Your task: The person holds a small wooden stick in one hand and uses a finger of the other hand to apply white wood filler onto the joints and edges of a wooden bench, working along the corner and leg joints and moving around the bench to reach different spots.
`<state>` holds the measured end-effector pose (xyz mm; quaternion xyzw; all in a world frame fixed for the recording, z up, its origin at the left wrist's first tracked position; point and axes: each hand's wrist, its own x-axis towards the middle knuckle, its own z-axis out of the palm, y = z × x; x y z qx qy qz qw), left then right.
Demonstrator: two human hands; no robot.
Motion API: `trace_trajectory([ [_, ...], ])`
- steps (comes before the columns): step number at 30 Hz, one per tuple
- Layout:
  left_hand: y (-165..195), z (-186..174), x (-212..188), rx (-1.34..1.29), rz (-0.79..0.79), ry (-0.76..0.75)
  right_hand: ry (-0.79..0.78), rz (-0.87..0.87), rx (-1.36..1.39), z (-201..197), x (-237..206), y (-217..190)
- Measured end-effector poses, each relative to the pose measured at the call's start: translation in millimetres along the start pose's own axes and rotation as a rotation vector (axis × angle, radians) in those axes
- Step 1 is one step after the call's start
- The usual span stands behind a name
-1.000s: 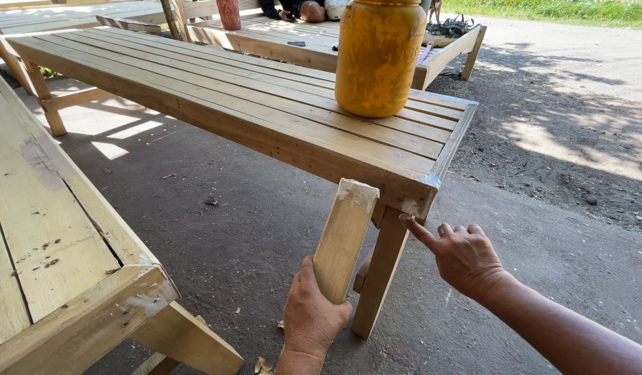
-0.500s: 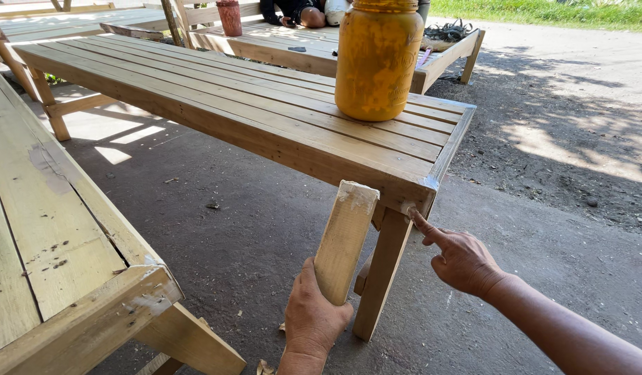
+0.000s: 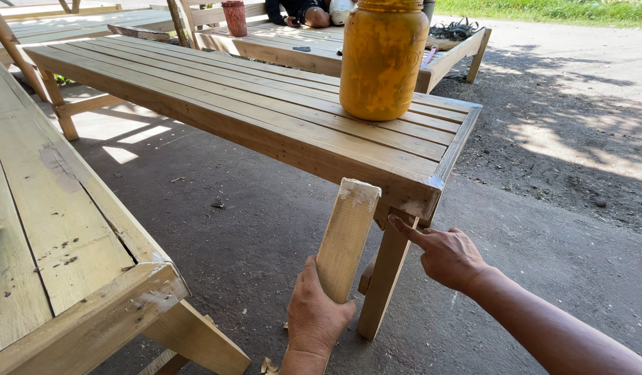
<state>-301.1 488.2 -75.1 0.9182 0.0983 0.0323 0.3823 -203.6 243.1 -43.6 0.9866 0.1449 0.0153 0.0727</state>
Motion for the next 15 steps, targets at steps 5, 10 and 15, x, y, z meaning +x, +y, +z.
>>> trace_trajectory([
  [5,-3.4,0.7,1.0,0.003,-0.027,-0.018,0.092,-0.010,-0.162,10.0,-4.9,20.8],
  [10,-6.1,4.9,1.9,0.009,-0.037,-0.031,0.030,-0.033,-0.124,12.9,-4.3,23.8],
  [15,-10.4,5.3,1.4,0.054,-0.034,-0.007,0.259,-0.075,0.063,-0.8,-15.5,-5.4],
])
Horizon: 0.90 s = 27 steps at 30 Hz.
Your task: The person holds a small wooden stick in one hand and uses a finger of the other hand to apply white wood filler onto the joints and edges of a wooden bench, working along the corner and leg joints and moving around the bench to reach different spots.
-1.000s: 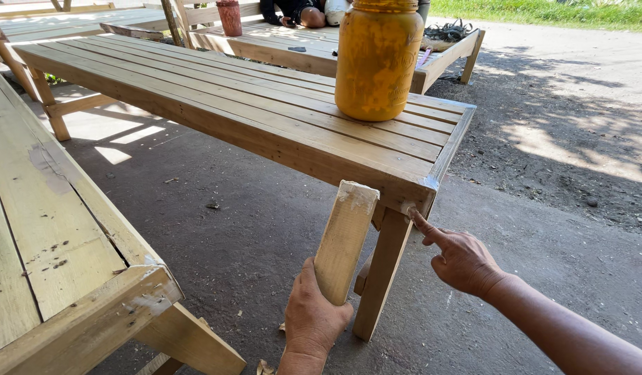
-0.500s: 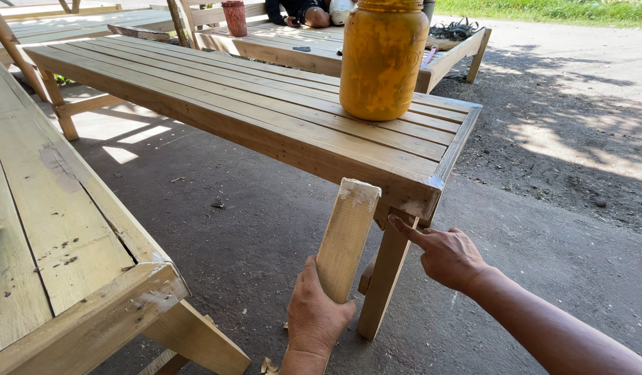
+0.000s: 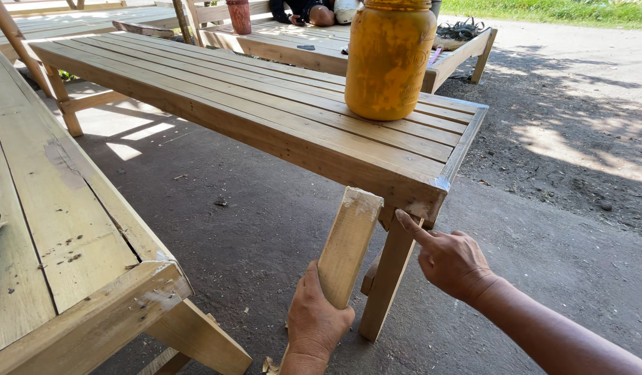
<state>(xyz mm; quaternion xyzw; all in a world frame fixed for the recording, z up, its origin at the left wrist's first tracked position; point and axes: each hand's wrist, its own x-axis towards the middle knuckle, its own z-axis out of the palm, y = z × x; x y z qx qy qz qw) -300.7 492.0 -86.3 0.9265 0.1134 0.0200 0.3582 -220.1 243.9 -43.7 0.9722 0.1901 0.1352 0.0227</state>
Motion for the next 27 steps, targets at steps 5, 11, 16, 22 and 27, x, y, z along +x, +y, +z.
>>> trace_trajectory([
  [5,-4.6,-2.3,-2.0,0.051,0.008,-0.018,-0.049,-0.075,-0.305,-19.3,15.1,-38.2],
  [11,-12.1,-4.1,-7.0,0.112,0.028,0.015,-0.122,-0.093,-0.420,-29.2,28.0,-57.9],
  [16,-19.1,-6.5,-8.3,0.142,0.040,0.020,-0.255,-0.019,-0.386,-35.1,27.6,-64.8],
  [22,-28.6,-9.5,-12.1,0.179,0.044,0.030,-0.330,0.023,-0.329,-39.3,30.4,-78.2],
  [27,-35.4,-4.6,-15.1,0.226,0.048,-0.008,-0.479,0.156,-0.228,-36.5,39.1,-76.4],
])
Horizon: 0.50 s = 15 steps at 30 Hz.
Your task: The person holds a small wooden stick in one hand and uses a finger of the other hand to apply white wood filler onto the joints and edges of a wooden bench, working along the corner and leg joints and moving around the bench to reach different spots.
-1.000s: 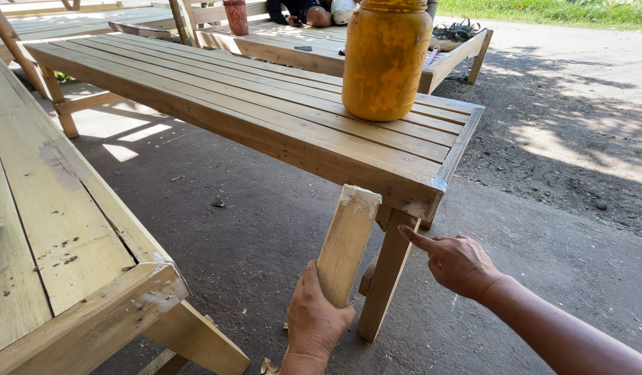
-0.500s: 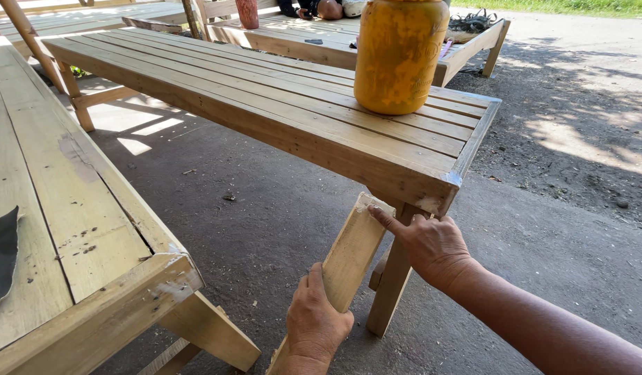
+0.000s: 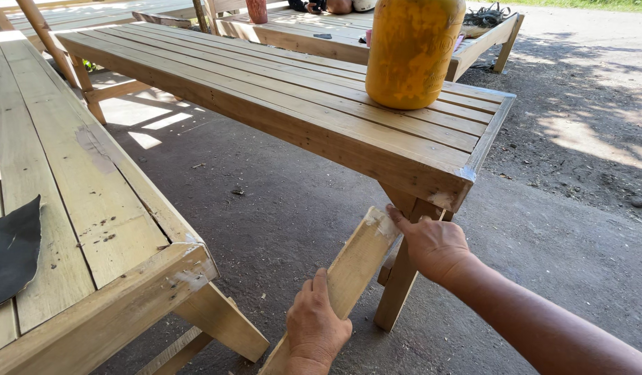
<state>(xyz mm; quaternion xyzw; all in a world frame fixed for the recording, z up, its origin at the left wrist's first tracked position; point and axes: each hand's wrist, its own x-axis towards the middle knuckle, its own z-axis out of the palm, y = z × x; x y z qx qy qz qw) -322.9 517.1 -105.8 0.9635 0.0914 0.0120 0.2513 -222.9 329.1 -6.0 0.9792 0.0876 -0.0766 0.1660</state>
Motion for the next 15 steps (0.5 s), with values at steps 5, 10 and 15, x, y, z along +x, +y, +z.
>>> trace_trajectory([
  [5,-10.5,9.4,-2.0,0.008,-0.016,-0.027,0.019,0.056,0.436,8.0,29.3,11.7],
  [10,-20.7,16.2,-3.0,0.023,0.050,0.016,0.039,-0.087,0.521,21.2,45.1,12.0],
  [15,-28.2,19.4,-4.6,0.050,0.053,0.003,-0.082,-0.036,0.452,17.6,38.1,1.5],
])
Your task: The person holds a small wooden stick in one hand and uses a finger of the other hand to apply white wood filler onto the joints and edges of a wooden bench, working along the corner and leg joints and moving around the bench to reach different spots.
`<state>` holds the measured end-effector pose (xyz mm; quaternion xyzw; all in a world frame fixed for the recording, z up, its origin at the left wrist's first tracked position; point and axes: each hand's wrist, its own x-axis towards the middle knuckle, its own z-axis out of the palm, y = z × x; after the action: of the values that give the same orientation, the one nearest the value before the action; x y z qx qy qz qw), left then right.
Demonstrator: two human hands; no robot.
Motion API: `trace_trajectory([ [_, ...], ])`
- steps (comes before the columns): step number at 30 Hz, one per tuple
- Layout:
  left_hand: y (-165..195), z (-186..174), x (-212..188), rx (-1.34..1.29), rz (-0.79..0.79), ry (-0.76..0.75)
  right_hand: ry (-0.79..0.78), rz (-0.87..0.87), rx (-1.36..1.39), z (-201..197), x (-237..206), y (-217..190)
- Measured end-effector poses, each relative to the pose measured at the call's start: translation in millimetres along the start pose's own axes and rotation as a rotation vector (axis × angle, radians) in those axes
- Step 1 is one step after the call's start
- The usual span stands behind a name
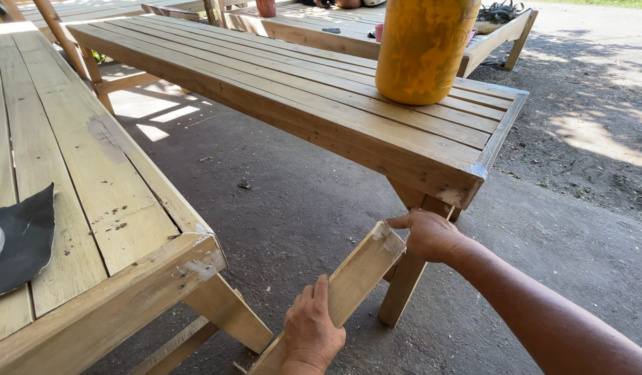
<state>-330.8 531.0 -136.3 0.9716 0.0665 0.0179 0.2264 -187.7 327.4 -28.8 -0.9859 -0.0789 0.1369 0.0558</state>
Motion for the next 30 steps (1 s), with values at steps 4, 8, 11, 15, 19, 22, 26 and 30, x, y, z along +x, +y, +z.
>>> trace_trajectory([
  [4,0.6,2.2,2.0,0.065,-0.001,-0.055,0.055,-0.046,-0.088,-2.7,-10.6,-5.6],
  [8,-1.0,4.3,1.1,0.079,0.005,-0.063,0.044,-0.055,-0.161,2.5,-19.9,-3.6],
  [11,-3.7,7.3,0.2,0.078,0.011,-0.076,0.021,-0.071,-0.201,10.3,-24.6,3.9],
  [15,-8.2,13.6,0.6,0.052,0.030,-0.054,0.001,-0.050,-0.192,20.6,-25.6,19.3],
  [19,-10.4,21.8,1.2,0.041,0.022,-0.010,0.007,-0.044,-0.206,34.6,-21.4,35.6],
  [22,-13.0,23.9,3.5,0.001,-0.036,0.042,-0.043,0.012,-0.149,50.3,-13.8,48.2],
  [26,-14.4,20.5,9.1,-0.096,-0.150,0.056,-0.015,-0.054,0.134,85.0,-2.3,59.2],
  [30,-6.3,18.5,11.9,-0.117,-0.166,0.014,-0.099,0.123,0.567,118.8,5.2,61.6],
])
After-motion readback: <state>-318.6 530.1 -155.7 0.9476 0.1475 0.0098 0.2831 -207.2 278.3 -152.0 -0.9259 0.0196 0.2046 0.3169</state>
